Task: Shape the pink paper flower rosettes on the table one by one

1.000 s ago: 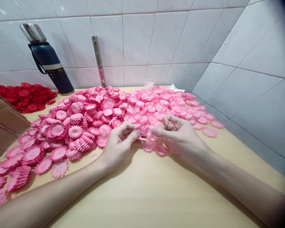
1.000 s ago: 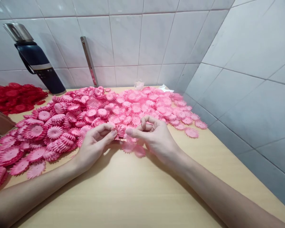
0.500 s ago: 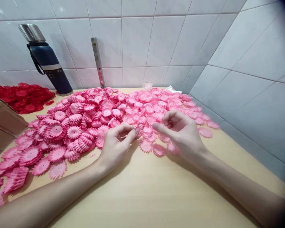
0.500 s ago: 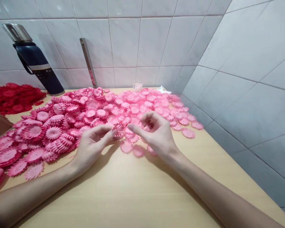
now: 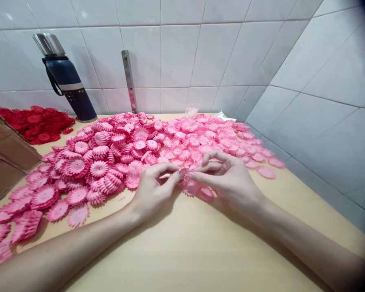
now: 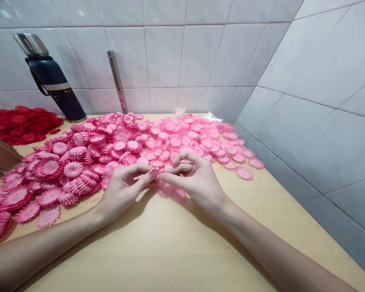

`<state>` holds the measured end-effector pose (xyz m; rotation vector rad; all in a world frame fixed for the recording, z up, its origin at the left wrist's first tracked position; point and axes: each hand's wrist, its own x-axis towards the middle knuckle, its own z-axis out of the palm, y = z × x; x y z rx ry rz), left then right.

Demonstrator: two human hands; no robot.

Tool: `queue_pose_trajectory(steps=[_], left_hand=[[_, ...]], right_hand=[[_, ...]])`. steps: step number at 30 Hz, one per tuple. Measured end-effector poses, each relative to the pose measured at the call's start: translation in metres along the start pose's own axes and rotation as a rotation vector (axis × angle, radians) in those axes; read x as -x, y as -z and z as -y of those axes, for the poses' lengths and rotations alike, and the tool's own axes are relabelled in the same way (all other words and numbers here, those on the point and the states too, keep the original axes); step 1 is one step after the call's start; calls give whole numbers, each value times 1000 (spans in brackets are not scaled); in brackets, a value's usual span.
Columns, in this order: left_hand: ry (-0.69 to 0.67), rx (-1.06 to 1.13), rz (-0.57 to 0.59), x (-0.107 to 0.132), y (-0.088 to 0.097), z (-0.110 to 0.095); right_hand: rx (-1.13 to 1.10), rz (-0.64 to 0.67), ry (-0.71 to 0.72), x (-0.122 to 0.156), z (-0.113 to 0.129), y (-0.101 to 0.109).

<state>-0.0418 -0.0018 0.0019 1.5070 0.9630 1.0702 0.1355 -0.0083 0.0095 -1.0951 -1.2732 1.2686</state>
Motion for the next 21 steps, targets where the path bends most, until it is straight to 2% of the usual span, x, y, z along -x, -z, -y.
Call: queue_pose_trajectory(steps=[3, 7, 12, 15, 17, 18, 21], left_hand=[[73, 146, -93, 0, -2, -2], [85, 254, -139, 1, -3, -3], [66, 399, -237, -3, 1, 1], [101, 377, -231, -5, 1, 2], [110, 245, -215, -5, 0, 1], [91, 167, -203, -4, 0, 1], [-21, -5, -120, -1, -1, 1]], right_hand=[[-81, -41, -50, -1, 4, 2], [-110, -190, -17, -4, 3, 2], [41, -466, 152, -12, 1, 12], [165, -545, 264, -15, 3, 17], [255, -488, 322, -13, 4, 15], [276, -413, 331, -10, 4, 12], [204, -79, 232, -1, 2, 0]])
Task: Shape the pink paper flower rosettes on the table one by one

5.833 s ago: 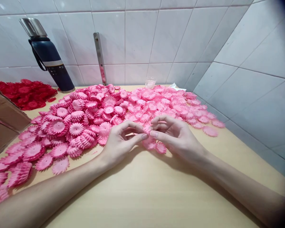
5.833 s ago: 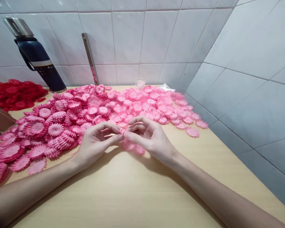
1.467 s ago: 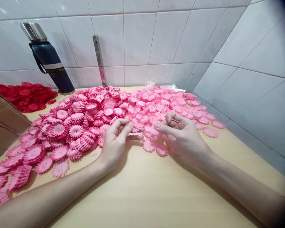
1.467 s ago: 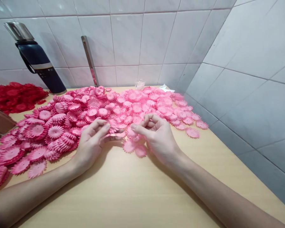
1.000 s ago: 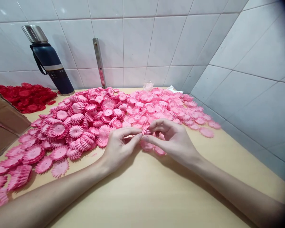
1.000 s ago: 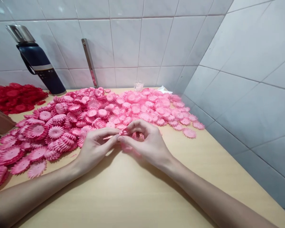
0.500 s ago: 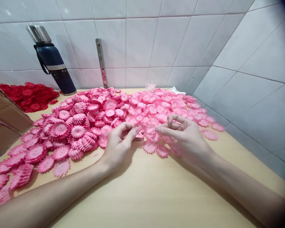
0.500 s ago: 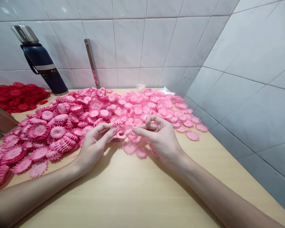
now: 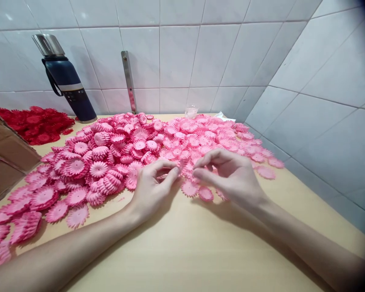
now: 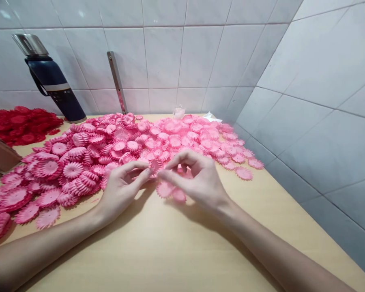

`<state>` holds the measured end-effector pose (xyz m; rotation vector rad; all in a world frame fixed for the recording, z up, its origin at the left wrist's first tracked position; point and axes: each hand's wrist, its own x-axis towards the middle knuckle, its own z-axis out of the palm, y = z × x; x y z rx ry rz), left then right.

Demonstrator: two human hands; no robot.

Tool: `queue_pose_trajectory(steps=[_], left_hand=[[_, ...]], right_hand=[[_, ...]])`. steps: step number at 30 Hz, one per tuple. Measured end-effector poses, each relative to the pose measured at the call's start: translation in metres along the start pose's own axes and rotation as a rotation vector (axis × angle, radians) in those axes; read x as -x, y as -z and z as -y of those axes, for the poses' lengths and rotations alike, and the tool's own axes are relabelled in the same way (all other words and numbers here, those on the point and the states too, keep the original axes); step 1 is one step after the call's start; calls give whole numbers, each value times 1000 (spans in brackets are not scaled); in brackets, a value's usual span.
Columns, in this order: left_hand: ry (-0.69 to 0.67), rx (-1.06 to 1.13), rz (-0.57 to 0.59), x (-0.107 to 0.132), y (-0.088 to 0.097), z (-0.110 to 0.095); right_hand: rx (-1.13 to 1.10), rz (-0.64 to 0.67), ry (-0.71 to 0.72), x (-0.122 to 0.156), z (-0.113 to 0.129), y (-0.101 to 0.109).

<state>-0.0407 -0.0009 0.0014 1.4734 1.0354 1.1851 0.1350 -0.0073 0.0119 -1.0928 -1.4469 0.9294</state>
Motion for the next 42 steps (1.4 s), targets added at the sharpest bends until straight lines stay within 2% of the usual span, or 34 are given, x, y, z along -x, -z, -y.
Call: queue_pose_trajectory(steps=[2, 6, 9, 14, 22, 27, 32, 37, 42], left_hand=[[-53, -18, 64, 1, 1, 1], [-102, 15, 124, 2, 2, 3], [-118, 22, 104, 1, 3, 4], [-130, -7, 68, 0, 3, 4], [-150, -33, 130, -1, 5, 0], [-133, 3, 150, 0, 4, 0], [-137, 0, 151, 1, 5, 2], [-70, 82, 184, 1, 4, 6], [-99, 47, 194, 0, 3, 7]], right_hand=[[-82, 101, -96, 6, -1, -7], [-126, 38, -131, 7, -6, -11], [-133, 13, -139, 2, -9, -7], [-164, 59, -195, 0, -7, -3], [-171, 92, -210, 3, 5, 0], [-199, 119, -220, 3, 2, -3], [-181, 142, -166, 2, -3, -4], [-160, 123, -239, 2, -2, -1], [-165, 125, -247, 3, 3, 0]])
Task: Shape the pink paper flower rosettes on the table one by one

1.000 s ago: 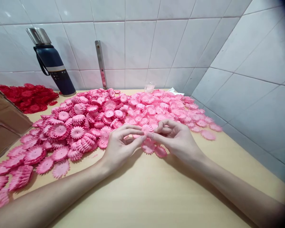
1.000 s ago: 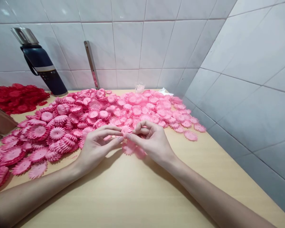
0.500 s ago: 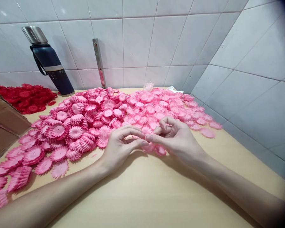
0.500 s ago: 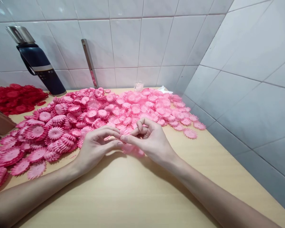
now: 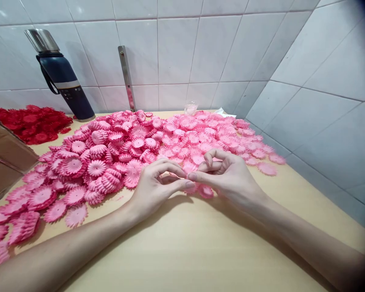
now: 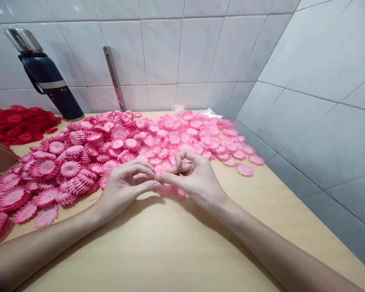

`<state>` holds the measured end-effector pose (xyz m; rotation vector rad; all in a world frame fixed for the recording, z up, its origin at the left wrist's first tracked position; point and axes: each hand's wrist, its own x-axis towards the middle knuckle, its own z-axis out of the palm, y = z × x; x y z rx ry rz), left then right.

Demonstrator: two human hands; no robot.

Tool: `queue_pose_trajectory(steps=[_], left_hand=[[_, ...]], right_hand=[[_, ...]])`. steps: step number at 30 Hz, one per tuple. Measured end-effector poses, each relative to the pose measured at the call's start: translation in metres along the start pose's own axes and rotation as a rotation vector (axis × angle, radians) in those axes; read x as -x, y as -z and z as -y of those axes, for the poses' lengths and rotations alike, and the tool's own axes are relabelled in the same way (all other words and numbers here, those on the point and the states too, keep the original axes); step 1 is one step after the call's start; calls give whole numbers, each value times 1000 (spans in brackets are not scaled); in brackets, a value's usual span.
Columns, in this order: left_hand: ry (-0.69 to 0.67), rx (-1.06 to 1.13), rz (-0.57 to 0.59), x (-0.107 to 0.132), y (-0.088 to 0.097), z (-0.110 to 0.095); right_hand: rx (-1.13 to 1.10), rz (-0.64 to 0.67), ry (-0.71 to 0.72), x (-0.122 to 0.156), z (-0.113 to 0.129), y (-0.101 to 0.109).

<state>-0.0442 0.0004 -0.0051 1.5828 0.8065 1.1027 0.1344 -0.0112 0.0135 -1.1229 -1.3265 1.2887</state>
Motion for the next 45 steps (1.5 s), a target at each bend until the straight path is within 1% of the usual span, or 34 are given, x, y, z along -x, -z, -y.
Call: queue_pose_trajectory(steps=[5, 11, 14, 20, 24, 27, 32, 34, 37, 42, 45], left_hand=[[5, -30, 21, 0, 0, -2], [-64, -71, -27, 2, 0, -6], [-25, -6, -18, 3, 0, -4], [38, 3, -20, 2, 1, 0], [25, 55, 10, 2, 0, -2], [-12, 13, 39, 2, 0, -5], [-20, -70, 97, 1, 1, -9], [-34, -115, 67, 0, 1, -10], [-41, -121, -23, 1, -1, -10], [16, -18, -119, 2, -4, -12], [71, 83, -183, 2, -4, -12]], right_hand=[[-42, 23, -6, 0, -1, -2], [-68, 75, 20, -2, -4, -4], [-58, 88, 26, -2, -5, -4], [-61, 62, -42, 0, -1, -1], [-85, 55, -61, 1, 3, -1], [-99, 67, -84, 0, 3, -1], [-118, 109, -96, -3, -4, 1], [-117, 107, -87, -3, -6, 2], [-104, 83, -80, -3, -5, 2], [-90, 31, -55, -1, 2, -2], [-48, -63, -14, -3, 3, -1]])
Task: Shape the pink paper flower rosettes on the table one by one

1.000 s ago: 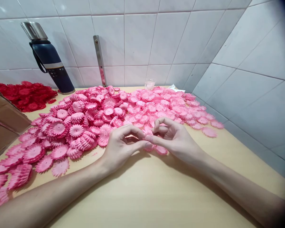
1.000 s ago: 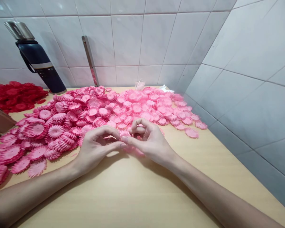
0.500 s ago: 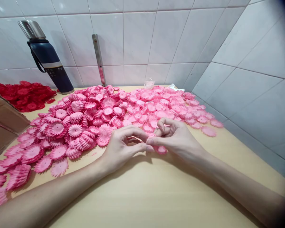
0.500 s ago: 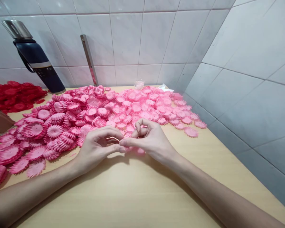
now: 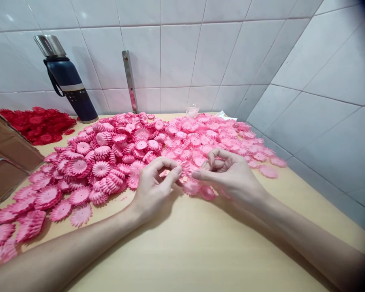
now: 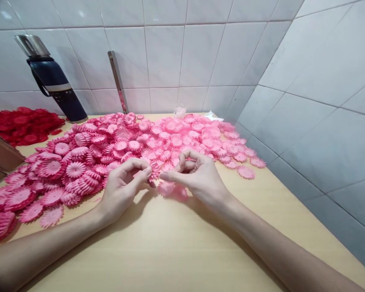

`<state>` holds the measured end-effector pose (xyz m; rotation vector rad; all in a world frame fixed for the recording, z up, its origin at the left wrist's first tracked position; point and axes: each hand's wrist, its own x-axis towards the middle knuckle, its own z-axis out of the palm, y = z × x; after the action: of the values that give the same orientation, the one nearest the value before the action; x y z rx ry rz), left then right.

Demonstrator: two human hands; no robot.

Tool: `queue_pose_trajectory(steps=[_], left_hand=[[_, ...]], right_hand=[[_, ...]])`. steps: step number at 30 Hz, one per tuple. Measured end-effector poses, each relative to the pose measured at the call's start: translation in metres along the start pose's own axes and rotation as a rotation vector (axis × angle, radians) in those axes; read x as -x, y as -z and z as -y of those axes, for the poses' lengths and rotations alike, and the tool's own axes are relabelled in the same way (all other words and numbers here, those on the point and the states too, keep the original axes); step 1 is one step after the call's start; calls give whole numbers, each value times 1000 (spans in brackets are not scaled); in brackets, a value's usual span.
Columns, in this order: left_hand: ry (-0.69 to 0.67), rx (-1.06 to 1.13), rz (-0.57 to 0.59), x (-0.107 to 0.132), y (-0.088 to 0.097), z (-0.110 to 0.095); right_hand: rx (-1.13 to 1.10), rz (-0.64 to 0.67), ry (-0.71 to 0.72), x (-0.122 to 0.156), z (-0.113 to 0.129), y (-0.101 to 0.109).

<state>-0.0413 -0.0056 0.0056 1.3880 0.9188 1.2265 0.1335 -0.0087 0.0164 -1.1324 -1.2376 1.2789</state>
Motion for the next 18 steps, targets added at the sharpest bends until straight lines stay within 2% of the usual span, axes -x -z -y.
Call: queue_pose_trajectory(steps=[2, 4, 6, 8, 10, 14, 16, 18], left_hand=[[57, 89, -77, -2, 1, 2], [48, 161, -128, -4, 2, 3], [46, 123, -108, -6, 2, 4], [34, 39, -62, -6, 2, 5], [10, -33, -27, -5, 2, 5], [-56, -98, 24, -3, 3, 7], [-90, -108, 46, -3, 4, 7], [-106, -99, 58, -3, 3, 7]], right_hand=[[6, -108, 45, -5, -2, 5], [8, -239, 119, -11, -6, 13], [73, -345, 211, -17, -9, 20], [189, -394, 283, -18, -10, 22], [260, -332, 313, -15, -9, 19], [204, -18, 301, -3, -5, 1], [171, 34, 235, 2, -5, -6], [115, 29, 147, 3, -6, -8]])
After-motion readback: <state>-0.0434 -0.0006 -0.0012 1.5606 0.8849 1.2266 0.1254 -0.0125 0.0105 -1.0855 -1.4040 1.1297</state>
